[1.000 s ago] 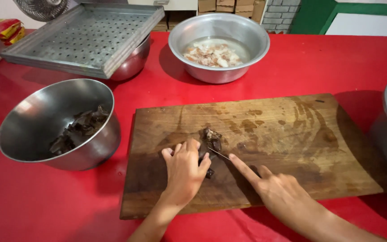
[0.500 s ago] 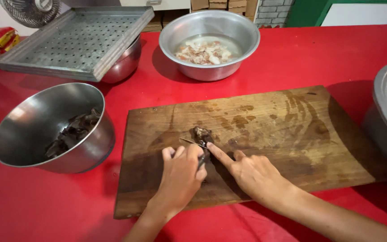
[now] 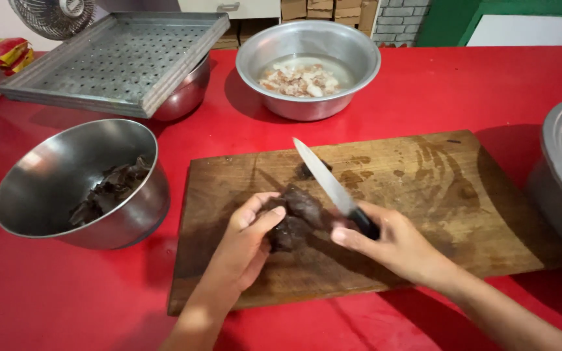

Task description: The person slices dark wood ear mushrooms on a wooden cutting board using a knife. They occasionally use their bare left foot to hold the mushrooms steady while cutting them into smaller pieces.

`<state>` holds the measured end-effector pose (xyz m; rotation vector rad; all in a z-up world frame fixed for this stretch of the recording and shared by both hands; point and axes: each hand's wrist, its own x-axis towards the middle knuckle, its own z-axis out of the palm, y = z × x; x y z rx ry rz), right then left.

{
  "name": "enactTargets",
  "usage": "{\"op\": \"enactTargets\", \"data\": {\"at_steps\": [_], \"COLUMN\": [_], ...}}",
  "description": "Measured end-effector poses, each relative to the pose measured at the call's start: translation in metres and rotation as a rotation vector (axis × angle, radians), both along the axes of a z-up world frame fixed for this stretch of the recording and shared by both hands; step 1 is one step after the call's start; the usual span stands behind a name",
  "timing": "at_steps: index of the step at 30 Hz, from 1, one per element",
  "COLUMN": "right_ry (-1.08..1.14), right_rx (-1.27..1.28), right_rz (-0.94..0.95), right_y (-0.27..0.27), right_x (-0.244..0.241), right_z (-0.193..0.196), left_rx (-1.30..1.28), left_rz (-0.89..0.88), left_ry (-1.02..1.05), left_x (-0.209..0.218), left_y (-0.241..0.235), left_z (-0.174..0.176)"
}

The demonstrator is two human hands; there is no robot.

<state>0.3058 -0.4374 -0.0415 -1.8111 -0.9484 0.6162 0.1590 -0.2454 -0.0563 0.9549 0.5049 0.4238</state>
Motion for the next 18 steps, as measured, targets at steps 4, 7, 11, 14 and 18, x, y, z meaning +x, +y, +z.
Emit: {"op": "enactTargets", "data": {"at_steps": [4, 7, 11, 14, 18], "right_ry": [0.443, 0.515, 0.360, 0.134, -0.261], "right_rx": [0.177, 0.239, 0.347, 0.415, 0.248], "right_rz": [0.007, -0.077, -0.173, -0.124, -0.127], "right_y": [0.025, 0.040, 0.048, 0.051, 0.043], "right_x": [-0.020, -0.017, -0.009, -0.008, -0.025], "right_z": [0.008, -0.003, -0.025, -0.036, -0.017], "left_rx": [-0.001, 0.053, 0.251, 0.146, 0.038], "left_rz": [-0.118, -0.114, 0.014, -0.019, 0.004], "left_ry": [-0.073, -0.047, 0.124, 0.083, 0.109], "left_x": [-0.004, -0.011, -0.016, -0.015, -0.013], "left_y": [-0.007, 0.000, 0.009, 0.004, -0.001], "left_z": [0.001, -0.001, -0.020, -0.022, -0.012]}}
